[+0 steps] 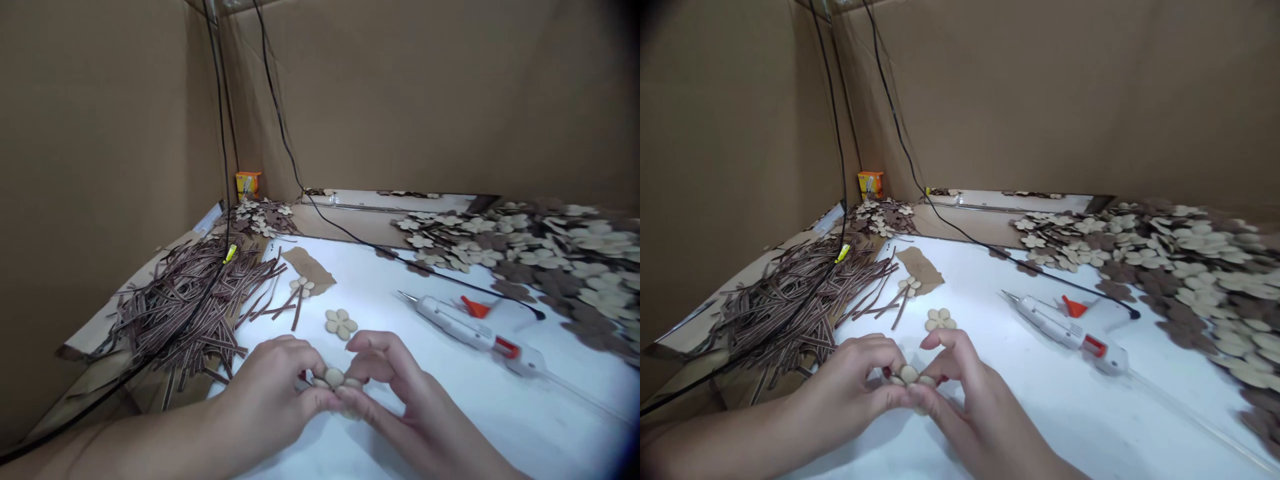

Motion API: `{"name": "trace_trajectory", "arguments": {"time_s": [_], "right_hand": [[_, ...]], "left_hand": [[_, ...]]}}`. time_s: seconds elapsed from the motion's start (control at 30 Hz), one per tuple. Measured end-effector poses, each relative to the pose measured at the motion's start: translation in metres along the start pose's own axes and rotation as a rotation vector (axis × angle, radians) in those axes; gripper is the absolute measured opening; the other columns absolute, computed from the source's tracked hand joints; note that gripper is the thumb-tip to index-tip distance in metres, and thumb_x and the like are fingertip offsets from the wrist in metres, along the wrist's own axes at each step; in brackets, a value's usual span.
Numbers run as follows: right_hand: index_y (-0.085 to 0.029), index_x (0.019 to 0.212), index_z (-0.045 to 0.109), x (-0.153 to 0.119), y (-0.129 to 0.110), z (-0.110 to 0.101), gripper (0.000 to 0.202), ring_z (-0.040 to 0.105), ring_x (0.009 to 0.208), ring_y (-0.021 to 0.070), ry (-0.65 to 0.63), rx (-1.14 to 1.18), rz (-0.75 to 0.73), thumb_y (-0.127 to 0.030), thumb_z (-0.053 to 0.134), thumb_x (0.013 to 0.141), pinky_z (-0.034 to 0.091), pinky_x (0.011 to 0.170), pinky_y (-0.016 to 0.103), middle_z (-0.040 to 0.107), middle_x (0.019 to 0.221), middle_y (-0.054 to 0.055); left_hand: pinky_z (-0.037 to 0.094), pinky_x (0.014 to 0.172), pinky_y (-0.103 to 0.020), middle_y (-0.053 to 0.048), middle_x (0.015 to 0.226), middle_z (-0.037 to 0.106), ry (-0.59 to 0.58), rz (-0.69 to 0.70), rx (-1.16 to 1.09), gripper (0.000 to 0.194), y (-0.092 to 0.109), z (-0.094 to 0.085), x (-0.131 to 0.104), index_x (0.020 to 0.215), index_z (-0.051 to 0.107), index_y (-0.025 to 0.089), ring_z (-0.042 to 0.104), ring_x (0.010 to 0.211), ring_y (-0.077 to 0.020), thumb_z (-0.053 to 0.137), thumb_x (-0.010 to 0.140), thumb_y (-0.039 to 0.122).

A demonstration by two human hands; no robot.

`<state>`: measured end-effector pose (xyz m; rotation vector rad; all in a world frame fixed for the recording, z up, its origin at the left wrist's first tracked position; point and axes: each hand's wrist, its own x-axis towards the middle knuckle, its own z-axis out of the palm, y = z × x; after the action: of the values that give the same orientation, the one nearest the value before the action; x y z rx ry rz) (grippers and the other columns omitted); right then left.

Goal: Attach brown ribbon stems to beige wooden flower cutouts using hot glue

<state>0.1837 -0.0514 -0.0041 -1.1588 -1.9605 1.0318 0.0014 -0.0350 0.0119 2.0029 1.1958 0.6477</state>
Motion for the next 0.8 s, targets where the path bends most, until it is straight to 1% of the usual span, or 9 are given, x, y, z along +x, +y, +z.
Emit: {"name": "trace_trajectory", "arguments": {"time_s": [0.07, 0.17, 0.23, 0.27, 0.4, 0.5, 0.6, 0.67, 0.8], "right_hand": [[-0.030, 0.110, 0.033, 0.004, 0.001, -0.008, 0.021, 0.061, 0.071, 0.0172, 0.026, -0.051, 0.048, -0.037, 0.039, 0.091, 0.047, 0.062, 0.028, 0.062, 0.078, -0.001], [-0.028, 0.108, 0.040, 0.012, 0.007, -0.023, 0.024, 0.061, 0.072, 0.0193, 0.155, -0.048, 0.092, -0.045, 0.036, 0.091, 0.046, 0.057, 0.028, 0.062, 0.080, 0.002], [-0.027, 0.102, 0.044, 0.019, 0.009, -0.032, 0.022, 0.060, 0.074, 0.0200, 0.220, -0.066, 0.069, -0.045, 0.038, 0.090, 0.046, 0.059, 0.029, 0.062, 0.079, 0.002], [-0.027, 0.099, 0.046, 0.024, 0.009, -0.036, 0.020, 0.060, 0.076, 0.0205, 0.216, -0.109, 0.051, -0.044, 0.039, 0.090, 0.046, 0.060, 0.029, 0.062, 0.080, 0.003], [-0.025, 0.092, 0.054, 0.056, -0.002, -0.039, 0.014, 0.056, 0.087, 0.0215, 0.073, -0.391, -0.082, -0.032, 0.043, 0.089, 0.046, 0.072, 0.034, 0.061, 0.092, 0.005], [-0.024, 0.097, 0.058, 0.094, -0.015, -0.031, 0.018, 0.052, 0.096, 0.0219, -0.098, -0.561, -0.329, -0.019, 0.045, 0.086, 0.044, 0.080, 0.036, 0.060, 0.094, 0.005], [-0.021, 0.099, 0.062, 0.139, -0.020, -0.020, 0.022, 0.047, 0.101, 0.0233, -0.212, -0.755, -0.550, -0.015, 0.045, 0.086, 0.041, 0.085, 0.038, 0.059, 0.097, 0.008], [-0.022, 0.100, 0.064, 0.166, -0.018, -0.012, 0.019, 0.044, 0.104, 0.0242, -0.250, -0.801, -0.588, -0.018, 0.052, 0.085, 0.039, 0.089, 0.039, 0.055, 0.107, 0.010], [-0.023, 0.095, 0.068, 0.205, -0.007, 0.003, 0.020, 0.044, 0.102, 0.0264, -0.314, -0.844, -0.613, -0.021, 0.067, 0.075, 0.038, 0.087, 0.041, 0.054, 0.110, 0.011]], "left_hand": [[0.038, 0.064, -0.023, 0.001, 0.070, 0.062, 0.055, 0.033, -0.037, 0.016, 0.001, -0.001, 0.001, 0.067, 0.060, 0.016, 0.055, 0.070, -0.0132, 0.067, 0.075, 0.028], [0.040, 0.069, -0.025, -0.001, 0.073, 0.065, 0.107, 0.106, -0.079, 0.013, 0.005, -0.003, -0.001, 0.070, 0.062, 0.017, 0.056, 0.073, -0.0143, 0.066, 0.076, 0.028], [0.038, 0.073, -0.026, 0.000, 0.073, 0.065, 0.104, 0.166, -0.063, 0.012, 0.009, -0.004, -0.004, 0.070, 0.062, 0.017, 0.056, 0.074, -0.0137, 0.064, 0.077, 0.026], [0.037, 0.075, -0.027, 0.001, 0.071, 0.065, 0.099, 0.202, -0.039, 0.013, 0.010, -0.005, -0.005, 0.069, 0.062, 0.017, 0.056, 0.073, -0.0132, 0.063, 0.078, 0.027], [0.030, 0.087, -0.030, 0.003, 0.066, 0.066, 0.023, 0.378, 0.081, 0.013, 0.008, -0.004, -0.011, 0.066, 0.063, 0.018, 0.057, 0.072, -0.0115, 0.060, 0.079, 0.021], [0.029, 0.090, -0.029, 0.003, 0.073, 0.069, -0.094, 0.449, 0.133, 0.007, 0.002, 0.002, -0.012, 0.070, 0.064, 0.018, 0.059, 0.074, -0.0112, 0.060, 0.075, 0.016], [0.030, 0.087, -0.029, 0.001, 0.071, 0.071, -0.115, 0.409, 0.117, 0.011, -0.004, 0.010, -0.011, 0.066, 0.064, 0.018, 0.060, 0.069, -0.0111, 0.062, 0.076, 0.022], [0.030, 0.086, -0.030, 0.000, 0.068, 0.070, -0.090, 0.336, 0.064, 0.016, -0.007, 0.015, -0.010, 0.063, 0.064, 0.017, 0.060, 0.065, -0.0107, 0.065, 0.075, 0.027], [0.030, 0.089, -0.032, 0.001, 0.062, 0.068, -0.077, 0.208, -0.095, 0.019, -0.012, 0.022, -0.006, 0.062, 0.068, 0.018, 0.058, 0.060, -0.0101, 0.068, 0.072, 0.034]]}}
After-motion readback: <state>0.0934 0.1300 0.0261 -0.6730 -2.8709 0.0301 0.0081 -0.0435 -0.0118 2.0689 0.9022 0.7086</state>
